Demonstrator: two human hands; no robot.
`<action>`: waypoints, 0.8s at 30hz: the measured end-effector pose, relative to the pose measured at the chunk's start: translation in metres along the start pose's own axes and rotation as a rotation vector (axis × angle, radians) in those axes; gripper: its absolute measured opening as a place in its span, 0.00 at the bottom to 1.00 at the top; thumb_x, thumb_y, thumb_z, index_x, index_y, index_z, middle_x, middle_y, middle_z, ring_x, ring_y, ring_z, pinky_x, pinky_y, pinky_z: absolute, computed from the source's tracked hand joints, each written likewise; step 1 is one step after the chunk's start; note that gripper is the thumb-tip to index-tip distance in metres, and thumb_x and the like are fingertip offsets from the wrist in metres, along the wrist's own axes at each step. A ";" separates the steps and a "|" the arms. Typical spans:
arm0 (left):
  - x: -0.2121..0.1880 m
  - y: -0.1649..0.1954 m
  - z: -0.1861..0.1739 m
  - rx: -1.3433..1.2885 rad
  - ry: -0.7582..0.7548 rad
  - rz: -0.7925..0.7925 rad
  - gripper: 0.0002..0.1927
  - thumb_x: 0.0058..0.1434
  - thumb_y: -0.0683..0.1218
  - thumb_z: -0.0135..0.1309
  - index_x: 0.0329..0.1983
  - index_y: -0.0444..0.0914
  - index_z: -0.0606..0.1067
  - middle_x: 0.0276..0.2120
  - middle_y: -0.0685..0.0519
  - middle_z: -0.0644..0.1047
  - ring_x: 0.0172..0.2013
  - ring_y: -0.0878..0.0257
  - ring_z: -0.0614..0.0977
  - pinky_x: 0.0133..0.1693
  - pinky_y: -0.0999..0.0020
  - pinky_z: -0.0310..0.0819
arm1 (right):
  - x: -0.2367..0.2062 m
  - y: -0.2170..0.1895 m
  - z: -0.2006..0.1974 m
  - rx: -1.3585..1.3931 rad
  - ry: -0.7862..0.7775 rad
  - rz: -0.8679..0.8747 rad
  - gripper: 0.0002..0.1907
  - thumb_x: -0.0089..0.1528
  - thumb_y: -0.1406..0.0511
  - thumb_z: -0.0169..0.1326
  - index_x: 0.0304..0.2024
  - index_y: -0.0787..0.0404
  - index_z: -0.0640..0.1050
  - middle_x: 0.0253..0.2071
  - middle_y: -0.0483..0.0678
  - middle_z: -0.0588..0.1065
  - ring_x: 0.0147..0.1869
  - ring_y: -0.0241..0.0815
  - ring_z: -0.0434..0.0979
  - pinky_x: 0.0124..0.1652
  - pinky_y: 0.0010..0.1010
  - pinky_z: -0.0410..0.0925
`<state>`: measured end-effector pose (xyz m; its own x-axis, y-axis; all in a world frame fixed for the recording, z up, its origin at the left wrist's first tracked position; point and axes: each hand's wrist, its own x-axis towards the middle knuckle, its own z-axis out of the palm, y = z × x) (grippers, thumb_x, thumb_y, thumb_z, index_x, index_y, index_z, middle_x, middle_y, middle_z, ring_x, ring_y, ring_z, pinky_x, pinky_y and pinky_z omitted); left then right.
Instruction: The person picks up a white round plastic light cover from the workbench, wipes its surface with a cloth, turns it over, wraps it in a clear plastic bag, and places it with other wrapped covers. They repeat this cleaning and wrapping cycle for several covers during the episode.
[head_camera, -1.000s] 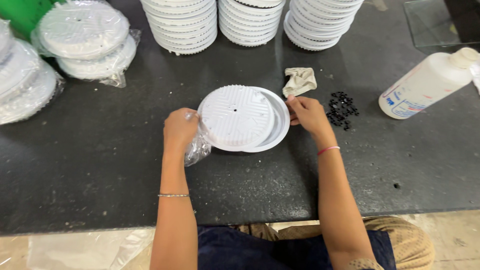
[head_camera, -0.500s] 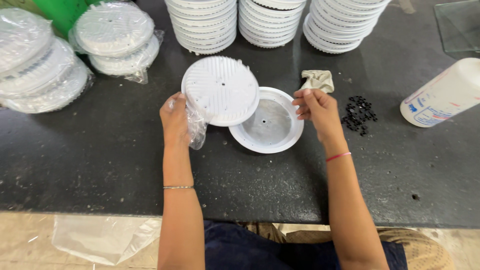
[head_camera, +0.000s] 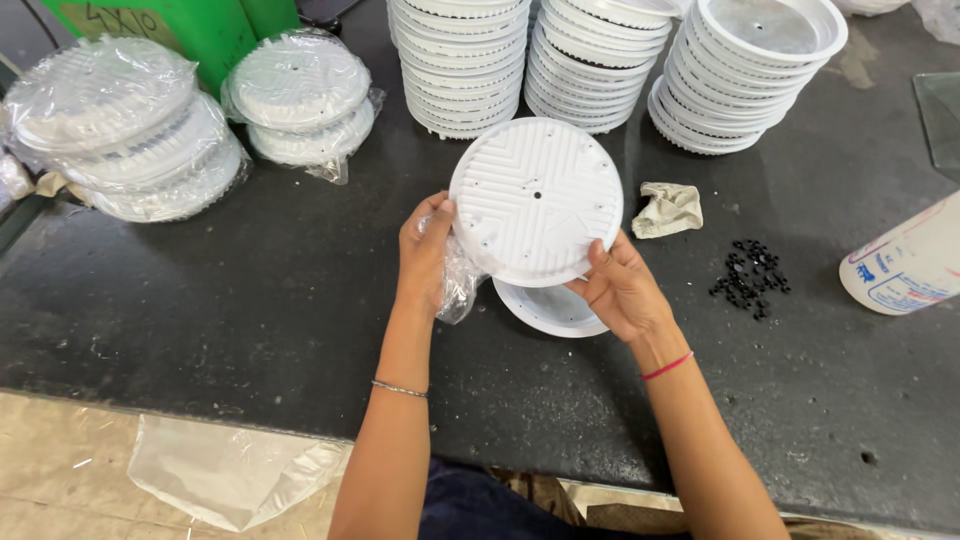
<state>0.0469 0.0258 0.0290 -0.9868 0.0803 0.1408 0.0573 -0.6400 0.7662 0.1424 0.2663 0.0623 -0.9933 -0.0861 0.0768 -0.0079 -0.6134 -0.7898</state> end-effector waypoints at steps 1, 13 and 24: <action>0.000 0.002 0.002 -0.030 -0.032 -0.009 0.14 0.70 0.43 0.52 0.54 0.29 0.74 0.44 0.50 0.80 0.43 0.64 0.81 0.46 0.67 0.77 | 0.000 0.000 0.001 -0.004 0.003 -0.024 0.25 0.68 0.66 0.51 0.67 0.58 0.65 0.65 0.48 0.71 0.67 0.45 0.73 0.62 0.50 0.70; -0.002 0.017 0.004 0.406 0.113 0.054 0.21 0.68 0.52 0.55 0.54 0.32 0.79 0.39 0.48 0.82 0.42 0.66 0.80 0.48 0.70 0.74 | 0.000 -0.004 -0.006 -0.097 0.000 -0.151 0.23 0.69 0.67 0.50 0.67 0.62 0.67 0.62 0.49 0.75 0.62 0.45 0.78 0.59 0.46 0.73; 0.002 -0.003 -0.017 0.357 0.063 -0.311 0.25 0.66 0.56 0.54 0.51 0.29 0.78 0.39 0.50 0.82 0.36 0.65 0.83 0.39 0.69 0.77 | 0.006 -0.006 -0.045 -0.073 0.063 0.099 0.20 0.69 0.66 0.53 0.62 0.68 0.70 0.55 0.50 0.75 0.57 0.42 0.76 0.53 0.38 0.72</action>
<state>0.0423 0.0145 0.0161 -0.9720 0.1730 -0.1589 -0.2044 -0.2897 0.9350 0.1317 0.3047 0.0396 -0.9949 -0.0928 -0.0405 0.0849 -0.5453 -0.8339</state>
